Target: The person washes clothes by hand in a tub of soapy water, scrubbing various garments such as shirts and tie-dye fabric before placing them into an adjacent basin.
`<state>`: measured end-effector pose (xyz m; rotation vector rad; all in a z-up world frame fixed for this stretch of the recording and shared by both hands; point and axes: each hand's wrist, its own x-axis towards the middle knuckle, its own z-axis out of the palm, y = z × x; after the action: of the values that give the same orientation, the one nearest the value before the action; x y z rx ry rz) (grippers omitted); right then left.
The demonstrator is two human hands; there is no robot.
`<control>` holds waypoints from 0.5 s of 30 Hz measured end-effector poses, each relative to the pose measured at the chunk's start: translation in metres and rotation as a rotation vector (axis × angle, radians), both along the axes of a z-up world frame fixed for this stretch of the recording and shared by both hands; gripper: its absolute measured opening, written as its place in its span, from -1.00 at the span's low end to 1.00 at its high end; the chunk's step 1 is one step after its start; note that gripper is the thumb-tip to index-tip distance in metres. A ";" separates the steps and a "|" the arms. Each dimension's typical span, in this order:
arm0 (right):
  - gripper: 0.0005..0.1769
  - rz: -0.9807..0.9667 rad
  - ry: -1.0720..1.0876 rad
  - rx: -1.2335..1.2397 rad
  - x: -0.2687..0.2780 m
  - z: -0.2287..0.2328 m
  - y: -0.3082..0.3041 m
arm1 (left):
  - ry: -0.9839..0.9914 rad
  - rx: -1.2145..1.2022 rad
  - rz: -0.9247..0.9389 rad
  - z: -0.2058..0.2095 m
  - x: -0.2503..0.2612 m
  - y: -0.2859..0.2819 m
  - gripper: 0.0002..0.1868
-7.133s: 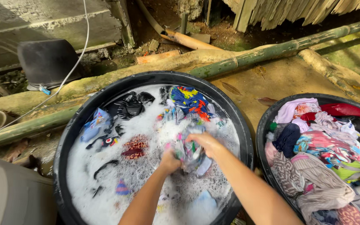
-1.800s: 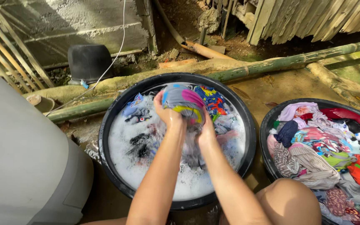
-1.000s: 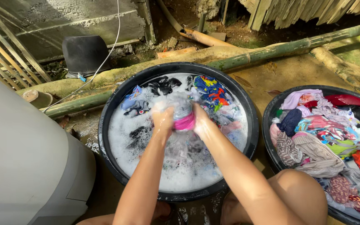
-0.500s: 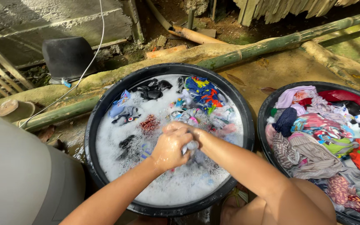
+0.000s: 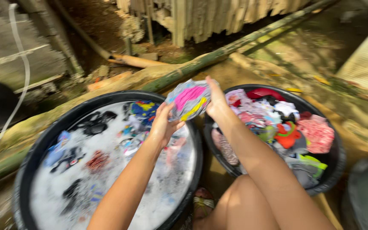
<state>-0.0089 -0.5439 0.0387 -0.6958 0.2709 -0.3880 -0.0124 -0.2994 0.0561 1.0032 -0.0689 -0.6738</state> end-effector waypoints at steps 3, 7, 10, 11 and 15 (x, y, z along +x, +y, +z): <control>-0.63 -0.235 -0.101 -0.017 -0.062 0.014 -0.103 | -0.136 -0.032 -0.121 0.023 -0.026 -0.081 0.01; -0.14 -0.550 0.304 -0.225 -0.149 -0.039 -0.176 | -0.316 0.180 -0.218 0.021 -0.059 -0.144 0.03; 0.34 -0.654 0.701 -0.547 -0.151 -0.102 -0.167 | -0.409 0.337 -0.214 -0.011 -0.067 -0.170 0.03; 0.34 -0.581 0.759 -0.610 -0.137 -0.115 -0.154 | -0.548 0.381 -0.167 -0.029 -0.066 -0.170 0.01; 0.24 -0.527 0.392 -0.912 -0.074 -0.133 -0.083 | -0.830 0.617 -0.079 -0.093 -0.041 -0.127 0.02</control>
<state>-0.0825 -0.6265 -0.0939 -1.6118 0.6708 -0.9015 -0.0533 -0.4266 -0.0372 1.8373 -0.6594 -0.3041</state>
